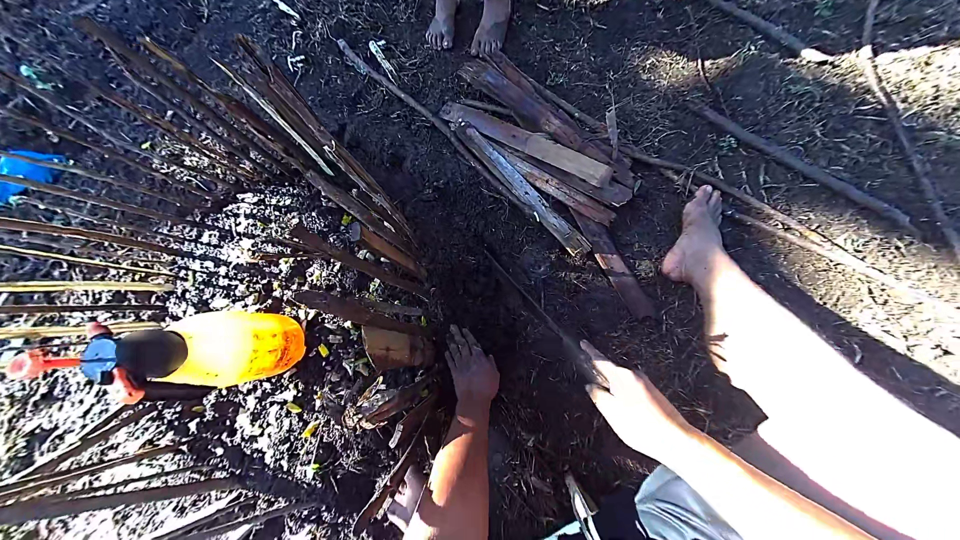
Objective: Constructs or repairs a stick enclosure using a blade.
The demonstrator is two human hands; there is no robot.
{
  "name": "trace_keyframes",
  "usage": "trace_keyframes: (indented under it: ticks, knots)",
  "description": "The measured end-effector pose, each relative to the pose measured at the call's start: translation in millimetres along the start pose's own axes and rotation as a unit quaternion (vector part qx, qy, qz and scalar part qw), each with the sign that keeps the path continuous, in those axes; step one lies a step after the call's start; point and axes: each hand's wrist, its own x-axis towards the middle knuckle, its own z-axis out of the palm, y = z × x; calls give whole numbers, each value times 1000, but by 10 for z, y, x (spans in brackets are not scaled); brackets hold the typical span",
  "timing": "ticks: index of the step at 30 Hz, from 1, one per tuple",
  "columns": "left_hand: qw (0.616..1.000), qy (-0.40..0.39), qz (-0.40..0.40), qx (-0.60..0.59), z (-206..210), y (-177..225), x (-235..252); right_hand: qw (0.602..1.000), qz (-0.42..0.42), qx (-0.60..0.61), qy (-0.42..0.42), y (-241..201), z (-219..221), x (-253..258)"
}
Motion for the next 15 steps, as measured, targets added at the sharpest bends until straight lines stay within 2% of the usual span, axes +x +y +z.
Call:
trace_keyframes:
  ticks: [4, 7, 9, 13, 15]
  knots:
    - [999, -34, -10, -33, 18, -40, 56, 1000, 11, -9, -13, 186, -16, -214]
    - [995, -95, -27, -31, -85, 19, 129, 1000, 21, -4, -23, 256, 12, -216]
    - [993, -109, -41, -29, -194, 82, 139, 999, 19, 9, -30, 246, 3, -185]
    - [1000, 5, 7, 6, -197, 241, 179, 998, 26, 30, -41, 283, -16, -146]
    - [999, 42, 20, 19, -193, 276, 359, 998, 35, 32, -51, 311, 1, -154]
